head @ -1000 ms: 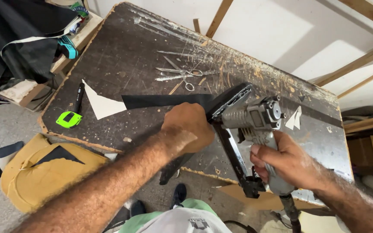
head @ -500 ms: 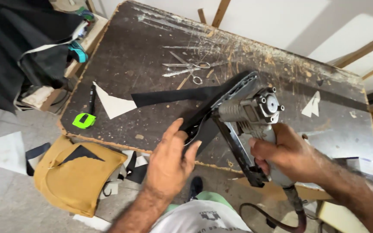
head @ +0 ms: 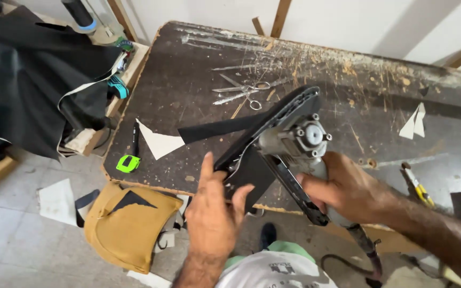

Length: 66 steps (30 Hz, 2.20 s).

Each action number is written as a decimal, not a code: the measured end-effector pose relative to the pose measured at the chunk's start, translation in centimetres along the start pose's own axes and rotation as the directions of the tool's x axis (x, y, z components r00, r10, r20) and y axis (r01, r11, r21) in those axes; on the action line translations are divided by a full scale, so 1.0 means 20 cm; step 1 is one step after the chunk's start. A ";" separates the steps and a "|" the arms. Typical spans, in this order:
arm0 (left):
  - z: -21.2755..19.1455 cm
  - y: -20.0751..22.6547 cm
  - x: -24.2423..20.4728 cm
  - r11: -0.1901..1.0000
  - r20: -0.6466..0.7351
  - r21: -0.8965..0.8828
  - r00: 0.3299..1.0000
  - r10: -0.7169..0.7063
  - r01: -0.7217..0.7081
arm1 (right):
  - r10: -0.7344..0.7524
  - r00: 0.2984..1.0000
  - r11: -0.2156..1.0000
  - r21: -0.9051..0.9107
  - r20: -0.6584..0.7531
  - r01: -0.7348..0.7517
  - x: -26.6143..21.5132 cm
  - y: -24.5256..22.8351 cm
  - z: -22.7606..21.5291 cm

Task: The person staples black fabric onto a curved wooden frame using a pneumatic staple gun. They repeatedly fold the fabric edges and secure them to the frame, occasionally using scissors to trim excess material.

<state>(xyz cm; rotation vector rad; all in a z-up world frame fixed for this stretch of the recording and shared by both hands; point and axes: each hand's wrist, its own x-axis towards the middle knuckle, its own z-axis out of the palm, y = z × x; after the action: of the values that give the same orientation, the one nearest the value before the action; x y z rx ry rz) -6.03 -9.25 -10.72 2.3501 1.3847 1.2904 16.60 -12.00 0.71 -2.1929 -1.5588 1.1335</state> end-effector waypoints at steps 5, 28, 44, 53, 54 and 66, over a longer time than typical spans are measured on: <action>0.01 -0.09 -0.05 0.999 -0.059 0.042 0.998 -0.032 0.035 | -0.250 0.968 0.961 0.128 0.019 0.245 0.04 0.03 0.00; 0.23 -0.08 0.03 0.995 -0.493 -0.092 0.870 -0.008 -0.043 | -0.365 0.930 0.921 0.134 -0.037 0.366 0.04 0.07 0.07; 0.16 -0.08 0.06 0.973 -0.421 -0.229 0.903 -0.080 -0.021 | -0.313 0.950 0.942 0.128 -0.013 0.312 0.03 0.21 0.07; 0.16 -0.12 0.03 0.957 -0.390 -0.273 0.921 -0.020 -0.095 | 0.121 0.967 0.900 -0.385 -0.225 -0.202 0.64 1.61 0.56; 0.16 -0.12 0.04 0.951 -0.377 -0.279 0.926 0.017 -0.131 | 0.165 0.931 0.857 -0.419 -0.326 -0.299 0.73 1.76 0.61; 0.10 0.10 0.04 0.996 -0.349 -0.077 0.937 0.022 -0.053 | -0.992 0.034 0.050 -0.130 -0.121 0.990 0.57 0.00 0.13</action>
<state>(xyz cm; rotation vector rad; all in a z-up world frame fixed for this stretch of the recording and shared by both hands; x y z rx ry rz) -3.04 -9.14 -10.50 2.1760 1.3409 1.8091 16.37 -2.65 -6.38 -0.5239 -2.2582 0.3353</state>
